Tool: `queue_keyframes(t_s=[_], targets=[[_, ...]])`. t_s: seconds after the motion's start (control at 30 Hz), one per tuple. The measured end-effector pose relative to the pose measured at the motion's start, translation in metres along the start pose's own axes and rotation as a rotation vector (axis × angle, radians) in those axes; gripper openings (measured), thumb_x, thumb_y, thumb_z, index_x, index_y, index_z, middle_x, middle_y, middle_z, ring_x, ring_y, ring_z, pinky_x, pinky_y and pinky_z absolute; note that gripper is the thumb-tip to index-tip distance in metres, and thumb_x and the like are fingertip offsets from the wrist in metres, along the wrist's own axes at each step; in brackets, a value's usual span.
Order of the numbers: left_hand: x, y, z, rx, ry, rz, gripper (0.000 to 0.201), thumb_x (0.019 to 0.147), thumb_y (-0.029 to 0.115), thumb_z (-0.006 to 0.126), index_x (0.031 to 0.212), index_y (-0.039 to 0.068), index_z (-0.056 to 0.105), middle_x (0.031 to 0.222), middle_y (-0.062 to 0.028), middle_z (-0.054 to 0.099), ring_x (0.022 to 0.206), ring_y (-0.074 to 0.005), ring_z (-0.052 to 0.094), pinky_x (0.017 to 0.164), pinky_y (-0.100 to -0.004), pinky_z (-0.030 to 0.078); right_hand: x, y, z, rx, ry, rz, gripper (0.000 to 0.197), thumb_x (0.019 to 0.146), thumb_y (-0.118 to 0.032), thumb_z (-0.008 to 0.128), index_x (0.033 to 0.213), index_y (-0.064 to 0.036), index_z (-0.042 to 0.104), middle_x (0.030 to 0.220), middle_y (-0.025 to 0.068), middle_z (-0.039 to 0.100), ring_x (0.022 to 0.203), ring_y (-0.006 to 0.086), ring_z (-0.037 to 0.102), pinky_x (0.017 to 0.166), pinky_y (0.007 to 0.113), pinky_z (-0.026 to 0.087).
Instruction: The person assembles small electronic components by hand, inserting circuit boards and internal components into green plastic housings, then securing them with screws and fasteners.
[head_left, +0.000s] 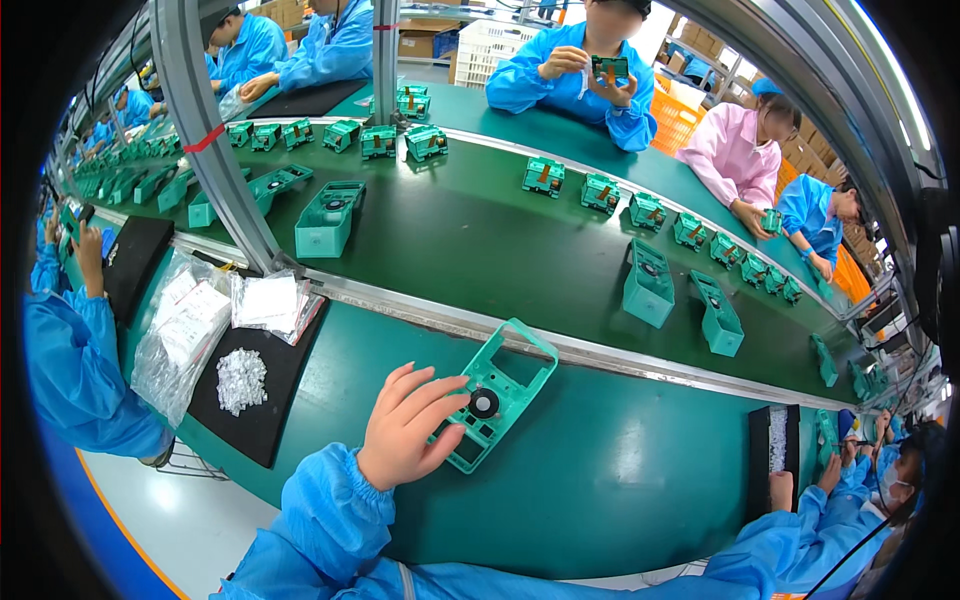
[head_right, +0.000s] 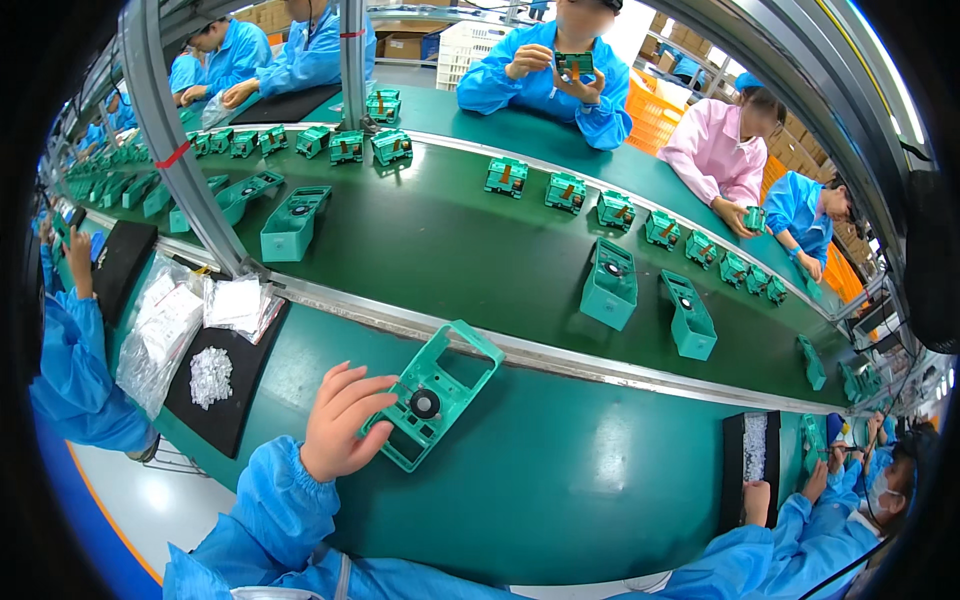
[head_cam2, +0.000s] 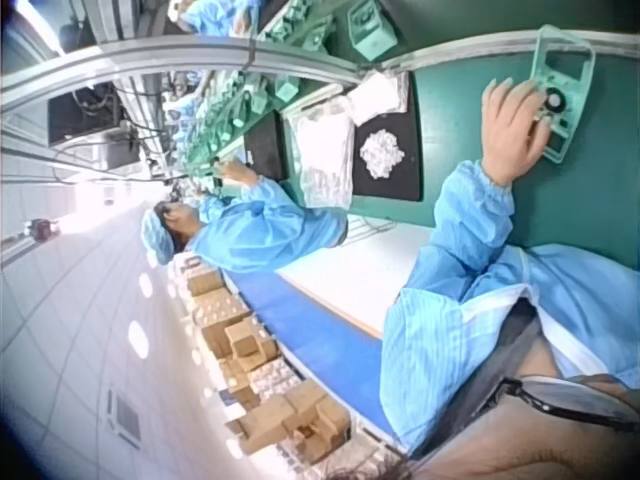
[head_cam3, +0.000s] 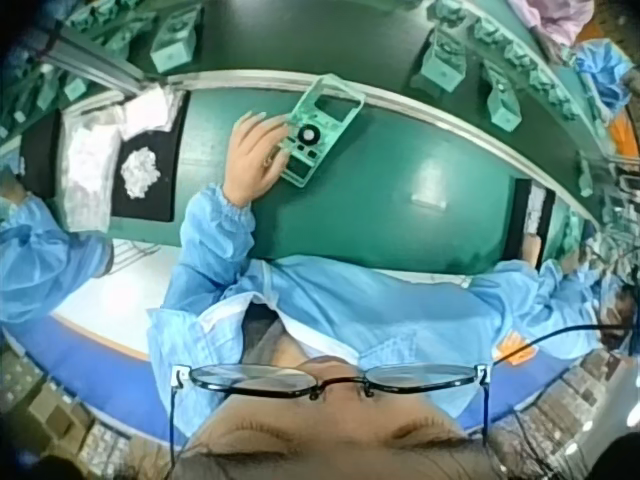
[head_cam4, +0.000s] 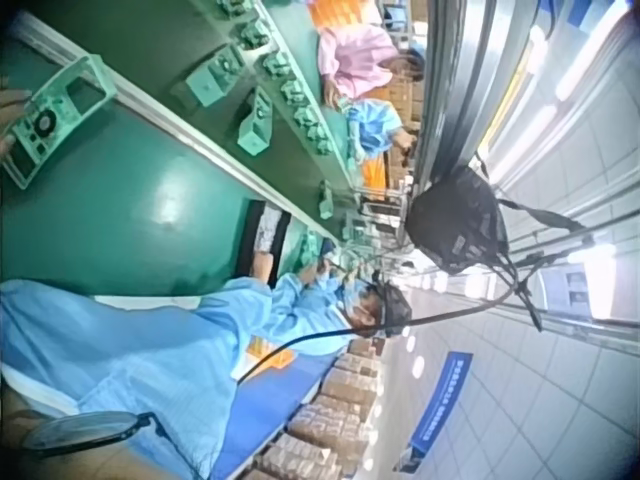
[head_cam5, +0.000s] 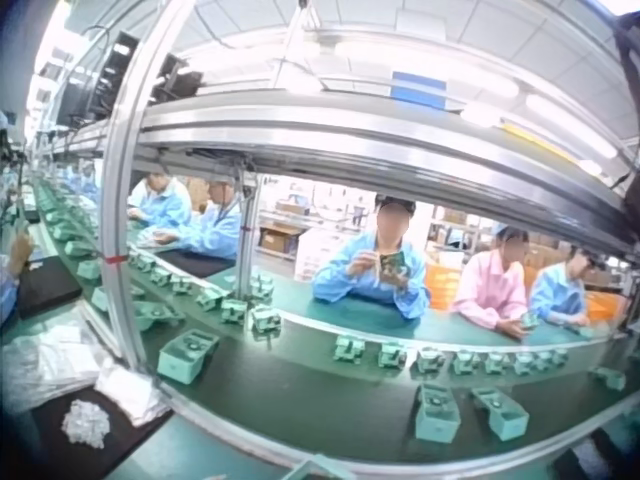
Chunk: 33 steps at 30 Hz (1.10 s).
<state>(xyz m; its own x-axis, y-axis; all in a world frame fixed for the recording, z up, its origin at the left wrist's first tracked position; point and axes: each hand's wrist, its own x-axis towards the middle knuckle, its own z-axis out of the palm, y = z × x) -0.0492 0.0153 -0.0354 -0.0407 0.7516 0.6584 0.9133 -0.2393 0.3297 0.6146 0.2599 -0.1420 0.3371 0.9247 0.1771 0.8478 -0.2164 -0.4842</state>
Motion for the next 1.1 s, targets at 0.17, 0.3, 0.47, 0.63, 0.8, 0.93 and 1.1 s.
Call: queue_keyframes(t_s=[0.17, 0.3, 0.47, 0.63, 0.8, 0.93, 1.1], targets=[[-0.015, 0.004, -0.007, -0.033, 0.023, -0.038, 0.027, 0.064, 0.009, 0.063, 0.091, 0.007, 0.062, 0.105, -0.0072, 0.061, 0.101, -0.0291, 0.051, 0.094, -0.0471, 0.034, 0.014, 0.025, 0.003, 0.109, 0.179, -0.038, 0.012, 0.074, -0.010, 0.060, 0.077, 0.0023, 0.062, 0.062, 0.0105, 0.059, 0.054, 0.0167, 0.055, 0.050, 0.031, 0.042], [-0.019, 0.009, -0.012, -0.091, 0.050, -0.100, 0.026, 0.065, 0.005, 0.062, 0.091, 0.008, 0.063, 0.101, -0.0072, 0.062, 0.092, -0.0270, 0.054, 0.093, -0.0458, 0.035, -0.055, -0.109, -0.004, 0.271, 0.536, -0.194, 0.018, 0.085, -0.015, 0.055, 0.087, 0.0023, 0.060, 0.076, 0.0078, 0.060, 0.066, 0.0149, 0.055, 0.061, 0.028, 0.043], [0.015, 0.032, 0.001, -0.299, 0.016, 0.005, 0.023, 0.066, 0.001, 0.066, 0.088, 0.007, 0.063, 0.092, -0.0070, 0.061, 0.083, -0.0247, 0.057, 0.084, -0.0398, 0.041, -0.242, -0.334, 0.025, 0.943, -0.118, -0.493, 0.010, 0.087, -0.009, 0.053, 0.080, -0.0016, 0.056, 0.076, 0.0028, 0.052, 0.068, 0.0098, 0.048, 0.061, 0.022, 0.040], [0.009, 0.029, 0.030, -0.456, 0.069, -0.030, 0.021, 0.065, 0.002, 0.068, 0.085, 0.006, 0.063, 0.085, -0.0056, 0.060, 0.080, -0.0239, 0.057, 0.069, -0.0328, 0.044, -0.303, -0.418, 0.061, 1.490, -1.068, -0.313, 0.011, 0.089, -0.007, 0.051, 0.088, 0.0009, 0.058, 0.080, 0.0048, 0.053, 0.072, 0.0096, 0.049, 0.064, 0.022, 0.040], [0.001, 0.020, 0.028, -0.457, 0.135, -0.110, 0.022, 0.064, 0.001, 0.070, 0.084, 0.007, 0.063, 0.084, -0.0055, 0.060, 0.078, -0.0232, 0.058, 0.068, -0.0324, 0.044, -0.314, -0.424, 0.073, 1.590, -1.341, 0.052, 0.018, 0.088, -0.016, 0.055, 0.093, 0.0008, 0.059, 0.078, 0.0010, 0.053, 0.069, 0.0083, 0.045, 0.062, 0.022, 0.036], [-0.001, 0.017, 0.027, -0.432, 0.102, -0.051, 0.024, 0.062, 0.000, 0.071, 0.083, 0.007, 0.063, 0.083, -0.0049, 0.059, 0.077, -0.0219, 0.057, 0.070, -0.0332, 0.045, -0.316, -0.425, 0.079, 1.562, -1.340, 0.128, 0.017, 0.089, -0.015, 0.055, 0.093, 0.0004, 0.059, 0.078, 0.0009, 0.054, 0.069, 0.0078, 0.044, 0.062, 0.022, 0.036], [-0.001, 0.013, 0.027, -0.214, 0.113, 0.100, 0.028, 0.060, 0.002, 0.072, 0.086, 0.007, 0.063, 0.083, -0.0039, 0.058, 0.073, -0.0194, 0.055, 0.071, -0.0338, 0.047, -0.317, -0.426, 0.084, 1.536, -1.276, 0.058, 0.016, 0.088, -0.014, 0.056, 0.092, 0.0009, 0.060, 0.078, 0.0011, 0.055, 0.068, 0.0072, 0.046, 0.062, 0.021, 0.038]])
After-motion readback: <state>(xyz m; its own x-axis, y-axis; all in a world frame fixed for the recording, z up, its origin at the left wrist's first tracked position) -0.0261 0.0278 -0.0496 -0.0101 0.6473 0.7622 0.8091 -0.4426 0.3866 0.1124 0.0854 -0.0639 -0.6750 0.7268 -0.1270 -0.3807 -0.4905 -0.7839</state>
